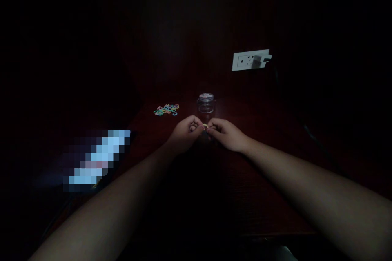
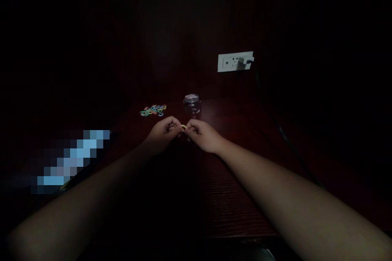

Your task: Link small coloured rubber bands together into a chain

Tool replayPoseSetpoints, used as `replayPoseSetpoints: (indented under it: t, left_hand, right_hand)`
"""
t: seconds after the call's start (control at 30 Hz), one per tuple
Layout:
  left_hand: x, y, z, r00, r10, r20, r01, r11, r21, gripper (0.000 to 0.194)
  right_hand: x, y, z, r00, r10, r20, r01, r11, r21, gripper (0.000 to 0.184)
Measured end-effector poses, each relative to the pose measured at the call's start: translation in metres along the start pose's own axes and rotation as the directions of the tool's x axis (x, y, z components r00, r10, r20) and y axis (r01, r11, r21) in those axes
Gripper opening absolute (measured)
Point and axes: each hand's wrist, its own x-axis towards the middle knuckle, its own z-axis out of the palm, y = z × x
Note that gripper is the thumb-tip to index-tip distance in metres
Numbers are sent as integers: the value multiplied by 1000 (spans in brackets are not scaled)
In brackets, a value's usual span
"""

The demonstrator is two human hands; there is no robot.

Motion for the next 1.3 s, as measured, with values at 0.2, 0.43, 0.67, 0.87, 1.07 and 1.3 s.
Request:
replayPoseSetpoints:
  t: [0.2, 0.43, 0.67, 0.87, 1.07, 1.3]
  left_hand:
    - [1, -5, 1, 1000, -24, 1, 24, 998, -51, 19]
    - [1, -6, 2, 999, -37, -4, 37, 997, -70, 20]
    - [1, -8, 2, 999, -40, -1, 40, 996, -79, 19]
    - [1, -5, 3, 999, -38, 14, 39, 995, -91, 21]
    - [0, -2, 2, 999, -47, -2, 47, 998, -40, 16]
    - [1, -5, 1, 999, -45, -17, 45, 998, -40, 16]
  right_hand:
    - [-1, -1, -1, 1000, 9, -22, -11, 997, -71, 19]
    - [-1, -3, -1, 997, 3, -72, -12, 992, -122, 21]
    - [1, 0, -2, 994, -25, -103, 9, 988, -156, 18]
    - [1, -1, -2, 993, -28, -111, 7, 982, -187, 18]
    - [0, -2, -3, 994, -26, -103, 6, 982, -190, 17]
    - [0, -1, -3, 995, -21, -94, 8, 991, -132, 21]
